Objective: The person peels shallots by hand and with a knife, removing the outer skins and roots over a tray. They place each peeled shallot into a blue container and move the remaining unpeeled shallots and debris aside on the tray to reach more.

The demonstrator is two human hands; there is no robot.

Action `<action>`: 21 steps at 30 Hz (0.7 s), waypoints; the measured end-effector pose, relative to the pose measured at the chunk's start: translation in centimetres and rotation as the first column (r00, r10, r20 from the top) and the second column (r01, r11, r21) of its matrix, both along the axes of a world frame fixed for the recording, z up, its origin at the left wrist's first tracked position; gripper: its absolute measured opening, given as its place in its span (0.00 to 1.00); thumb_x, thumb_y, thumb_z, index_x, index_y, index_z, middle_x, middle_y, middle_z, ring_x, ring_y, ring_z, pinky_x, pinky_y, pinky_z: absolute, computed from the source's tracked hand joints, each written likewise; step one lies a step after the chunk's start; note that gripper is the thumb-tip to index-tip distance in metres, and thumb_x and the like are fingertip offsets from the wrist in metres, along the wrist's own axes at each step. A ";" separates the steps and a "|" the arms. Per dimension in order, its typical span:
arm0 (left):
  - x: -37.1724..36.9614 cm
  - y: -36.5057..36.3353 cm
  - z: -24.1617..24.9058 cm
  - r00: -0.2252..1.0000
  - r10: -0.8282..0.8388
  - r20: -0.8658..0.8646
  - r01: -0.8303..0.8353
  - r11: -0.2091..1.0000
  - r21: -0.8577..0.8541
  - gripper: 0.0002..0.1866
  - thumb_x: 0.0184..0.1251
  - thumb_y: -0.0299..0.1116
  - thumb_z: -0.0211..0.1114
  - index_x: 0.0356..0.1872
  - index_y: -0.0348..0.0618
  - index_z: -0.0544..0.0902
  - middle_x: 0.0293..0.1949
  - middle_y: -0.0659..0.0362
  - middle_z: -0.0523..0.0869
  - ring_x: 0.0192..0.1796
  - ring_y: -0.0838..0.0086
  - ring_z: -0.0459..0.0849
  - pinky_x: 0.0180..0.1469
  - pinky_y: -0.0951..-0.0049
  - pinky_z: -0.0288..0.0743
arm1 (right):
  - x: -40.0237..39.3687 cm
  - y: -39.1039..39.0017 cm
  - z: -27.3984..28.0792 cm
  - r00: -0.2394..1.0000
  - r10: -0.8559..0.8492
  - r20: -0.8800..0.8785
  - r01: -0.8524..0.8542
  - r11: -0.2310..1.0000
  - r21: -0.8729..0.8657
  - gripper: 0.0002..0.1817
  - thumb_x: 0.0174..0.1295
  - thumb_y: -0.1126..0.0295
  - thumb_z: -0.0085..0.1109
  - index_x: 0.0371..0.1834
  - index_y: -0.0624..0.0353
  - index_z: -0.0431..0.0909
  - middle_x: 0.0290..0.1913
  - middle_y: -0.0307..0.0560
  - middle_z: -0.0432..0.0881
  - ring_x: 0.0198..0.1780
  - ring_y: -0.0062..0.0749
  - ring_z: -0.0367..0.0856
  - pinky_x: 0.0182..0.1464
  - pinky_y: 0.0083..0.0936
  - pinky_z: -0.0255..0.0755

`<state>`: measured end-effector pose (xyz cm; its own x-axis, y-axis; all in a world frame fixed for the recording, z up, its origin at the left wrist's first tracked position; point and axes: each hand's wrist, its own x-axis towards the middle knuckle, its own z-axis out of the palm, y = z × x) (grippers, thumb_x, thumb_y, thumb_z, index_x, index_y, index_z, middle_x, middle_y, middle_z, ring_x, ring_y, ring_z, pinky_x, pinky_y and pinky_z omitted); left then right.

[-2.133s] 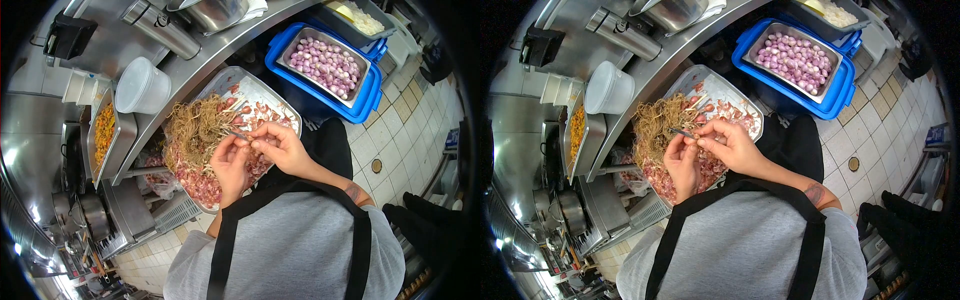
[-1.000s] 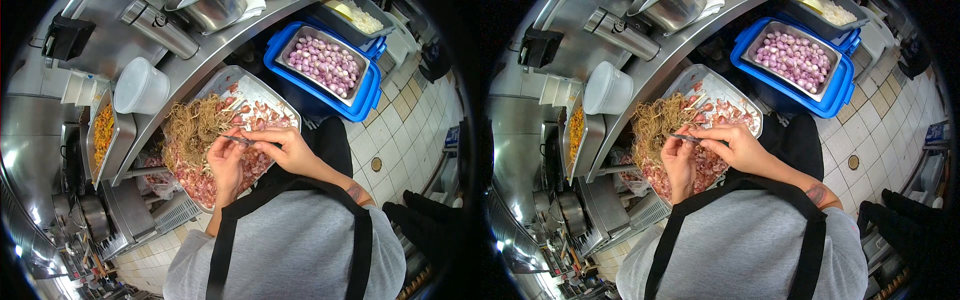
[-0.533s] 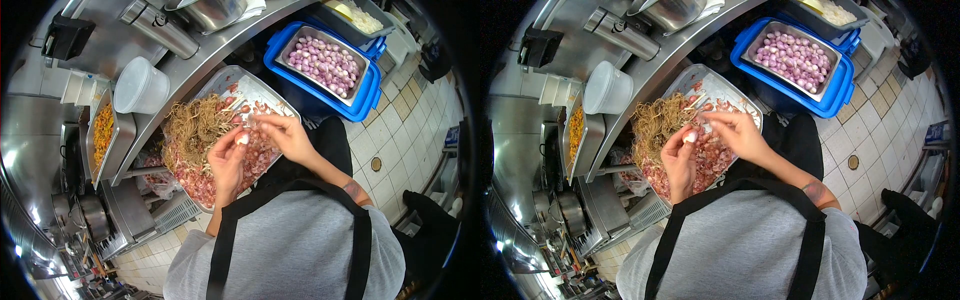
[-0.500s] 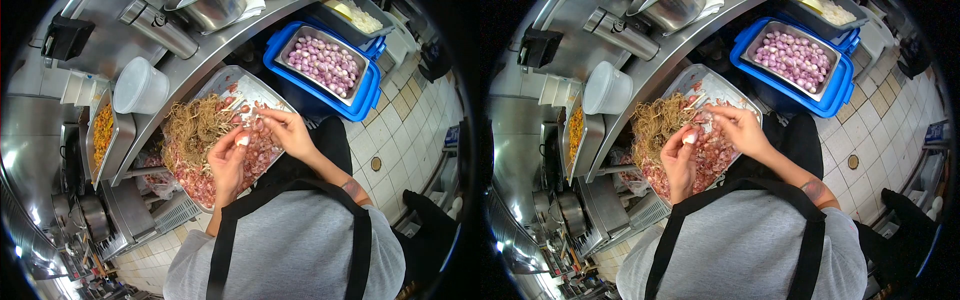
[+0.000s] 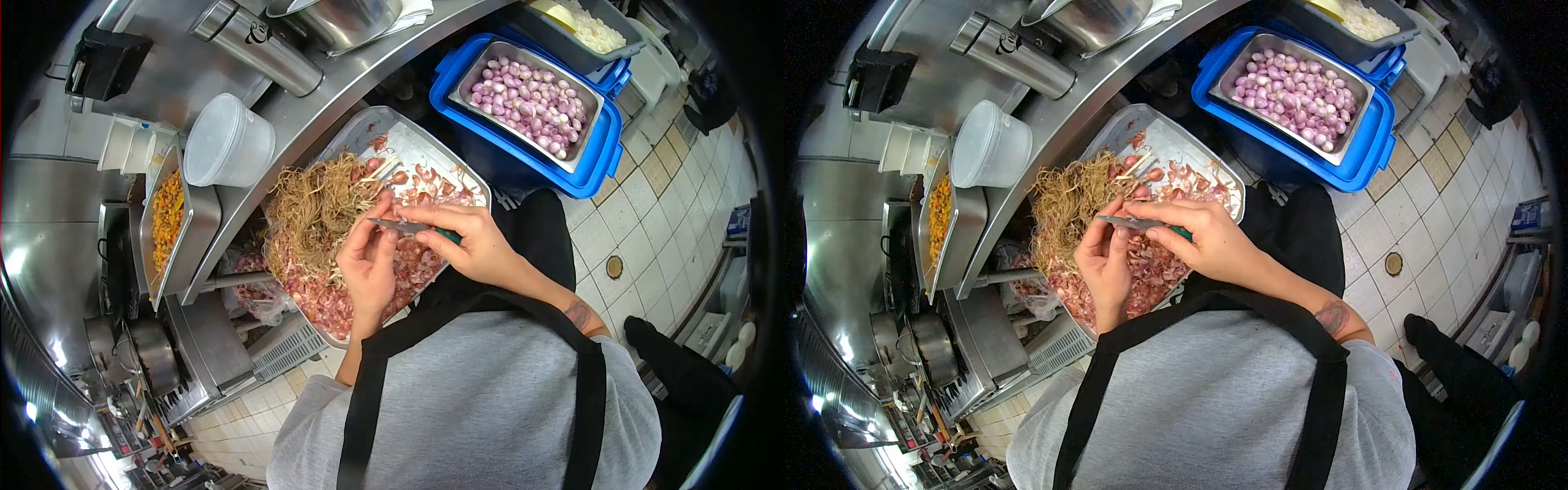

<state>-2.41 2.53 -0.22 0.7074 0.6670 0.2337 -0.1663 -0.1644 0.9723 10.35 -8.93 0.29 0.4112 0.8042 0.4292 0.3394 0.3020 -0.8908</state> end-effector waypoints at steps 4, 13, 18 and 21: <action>-0.2 -0.1 0.2 0.999 0.005 -0.044 -0.001 0.997 0.078 0.19 0.65 0.23 0.58 0.56 0.29 0.72 0.47 0.55 0.80 0.48 0.79 0.76 0.51 0.79 0.70 | 0.1 -0.2 0.1 0.998 0.050 -0.025 -0.051 0.998 -0.034 0.17 0.58 0.75 0.57 0.52 0.60 0.77 0.38 0.47 0.83 0.36 0.26 0.80 0.42 0.21 0.72; 0.6 -0.6 1.0 0.989 -0.057 0.137 0.099 0.941 -0.324 0.18 0.65 0.22 0.56 0.56 0.29 0.71 0.49 0.48 0.80 0.49 0.68 0.80 0.53 0.71 0.75 | 0.9 0.4 -2.2 0.638 0.086 -0.766 -0.181 0.983 -0.041 0.16 0.66 0.73 0.50 0.56 0.59 0.74 0.24 0.34 0.73 0.17 0.08 0.62 0.18 0.09 0.56; 0.2 0.1 -0.6 0.994 -0.034 0.105 0.060 0.965 -0.254 0.19 0.63 0.20 0.57 0.56 0.28 0.71 0.56 0.48 0.75 0.53 0.69 0.78 0.55 0.73 0.72 | -0.1 0.0 -0.9 0.884 0.062 -0.463 -0.101 0.993 -0.059 0.18 0.63 0.74 0.52 0.56 0.61 0.74 0.35 0.41 0.82 0.28 0.15 0.74 0.31 0.15 0.68; 0.1 0.4 -1.2 0.995 -0.025 0.092 0.039 0.988 -0.148 0.20 0.62 0.19 0.59 0.57 0.28 0.71 0.54 0.50 0.76 0.52 0.70 0.78 0.55 0.72 0.72 | -0.4 0.1 -0.9 0.972 0.036 -0.233 -0.054 0.996 -0.075 0.20 0.58 0.74 0.56 0.55 0.62 0.74 0.41 0.47 0.84 0.34 0.19 0.78 0.37 0.19 0.71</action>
